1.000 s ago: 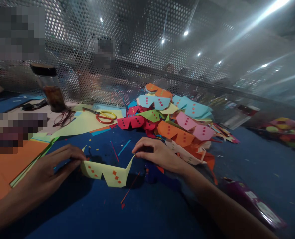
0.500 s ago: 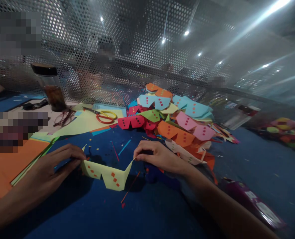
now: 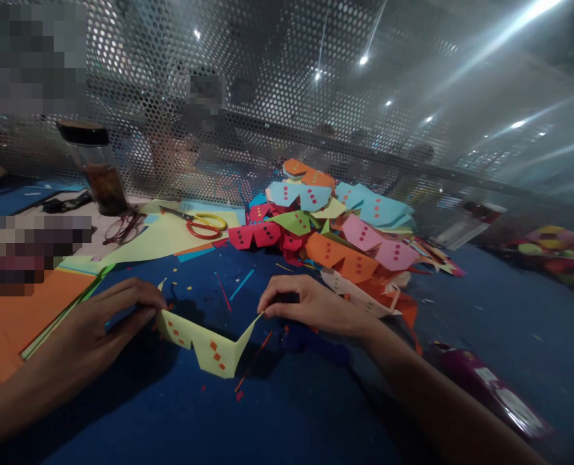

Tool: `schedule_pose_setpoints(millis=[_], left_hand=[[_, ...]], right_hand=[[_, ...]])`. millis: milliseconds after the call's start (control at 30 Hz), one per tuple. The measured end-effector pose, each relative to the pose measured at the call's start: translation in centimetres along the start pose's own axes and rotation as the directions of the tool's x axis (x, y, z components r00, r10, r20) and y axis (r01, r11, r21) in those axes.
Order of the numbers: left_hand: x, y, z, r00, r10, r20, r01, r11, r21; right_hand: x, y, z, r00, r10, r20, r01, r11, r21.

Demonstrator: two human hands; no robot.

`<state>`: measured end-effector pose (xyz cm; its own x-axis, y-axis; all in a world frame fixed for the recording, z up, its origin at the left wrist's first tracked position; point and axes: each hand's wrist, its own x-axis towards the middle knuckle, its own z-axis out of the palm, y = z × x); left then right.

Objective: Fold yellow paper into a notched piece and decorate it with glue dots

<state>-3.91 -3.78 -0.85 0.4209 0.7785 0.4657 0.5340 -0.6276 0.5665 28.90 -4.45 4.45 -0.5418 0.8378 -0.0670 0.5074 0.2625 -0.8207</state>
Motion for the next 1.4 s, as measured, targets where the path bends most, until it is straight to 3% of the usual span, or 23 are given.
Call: schedule_pose_setpoints(millis=[500,700,933,1300,1400], left_hand=[[-0.34,-0.68,-0.01,0.997,-0.015,0.080,0.014,1.000,0.015],[-0.36,-0.41,0.02,0.999,-0.029,0.043,0.029,1.000,-0.011],[-0.32,-0.54,-0.09,0.997,0.004,0.071,-0.004,1.000,0.005],[-0.27,-0.27,0.09,0.999,-0.030,0.033,0.031,0.999,-0.019],[-0.37,-0.60,0.00,0.997,-0.036,0.072,0.036,0.999,0.000]], right_hand=[[-0.08,0.36,0.16,1.000,-0.006,-0.012,0.006,0.999,0.047],[-0.07,0.37,0.31,1.000,-0.028,-0.002,0.028,1.000,-0.001],[-0.08,0.77,0.46,0.998,-0.066,0.021,0.067,0.997,-0.039],[-0.19,0.46,0.39,1.000,0.007,0.015,-0.006,0.999,-0.046],[-0.25,0.51,0.29,1.000,0.013,0.003,-0.013,0.999,-0.032]])
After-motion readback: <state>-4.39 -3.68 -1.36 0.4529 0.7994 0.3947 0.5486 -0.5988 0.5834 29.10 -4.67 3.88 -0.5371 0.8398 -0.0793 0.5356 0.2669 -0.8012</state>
